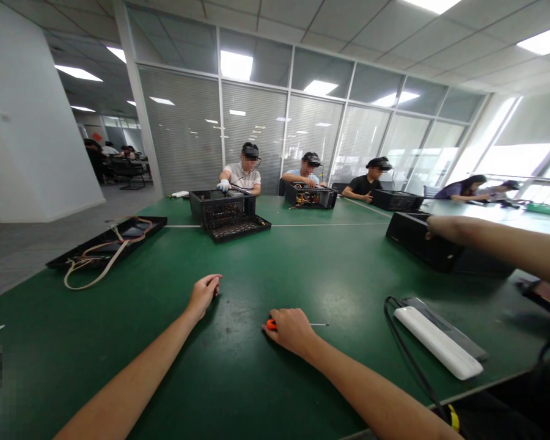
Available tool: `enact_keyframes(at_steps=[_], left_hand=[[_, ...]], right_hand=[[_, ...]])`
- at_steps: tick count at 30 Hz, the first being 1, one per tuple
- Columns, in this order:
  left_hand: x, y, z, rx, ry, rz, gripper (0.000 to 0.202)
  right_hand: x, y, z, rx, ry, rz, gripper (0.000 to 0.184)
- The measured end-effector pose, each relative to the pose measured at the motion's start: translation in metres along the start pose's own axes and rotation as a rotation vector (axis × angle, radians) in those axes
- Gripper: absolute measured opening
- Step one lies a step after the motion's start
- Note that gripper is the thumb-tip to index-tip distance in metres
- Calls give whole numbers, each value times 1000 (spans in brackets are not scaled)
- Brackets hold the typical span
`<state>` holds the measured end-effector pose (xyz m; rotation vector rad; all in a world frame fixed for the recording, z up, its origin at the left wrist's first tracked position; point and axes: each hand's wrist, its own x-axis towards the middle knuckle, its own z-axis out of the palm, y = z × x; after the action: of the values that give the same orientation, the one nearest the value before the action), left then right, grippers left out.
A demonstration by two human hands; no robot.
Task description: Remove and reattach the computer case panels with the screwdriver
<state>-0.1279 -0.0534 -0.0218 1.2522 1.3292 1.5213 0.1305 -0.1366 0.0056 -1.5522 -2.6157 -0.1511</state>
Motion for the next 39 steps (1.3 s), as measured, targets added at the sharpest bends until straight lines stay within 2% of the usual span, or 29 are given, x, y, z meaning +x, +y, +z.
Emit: enact_keyframes(at_steps=[11,24,28,31,34,37,39], left_hand=[[3,-5,-1,-27,-16,-8,42],[1,-2,-1,-59,10,0,41],[0,-2,-1,-55,17,2,42],[-1,-1,-1,-54,18,6,42],[-2,1,-1,-57,13,3,42],[0,0,-1,-48,5,5,42],[1,-2,-1,-41,16,1,43]], right_hand=[[1,2,-1,21,-34,22,43],[1,3,7,3,6,-10,42],[9,-1,6,-21,12,-43,39],[24,-7,6,-49,12,-93,35],[51,-17,8,-74,17,-156,33],[97,-32,9,-82,68,-178,32],[138,-43,7,-68,92,-132,32]])
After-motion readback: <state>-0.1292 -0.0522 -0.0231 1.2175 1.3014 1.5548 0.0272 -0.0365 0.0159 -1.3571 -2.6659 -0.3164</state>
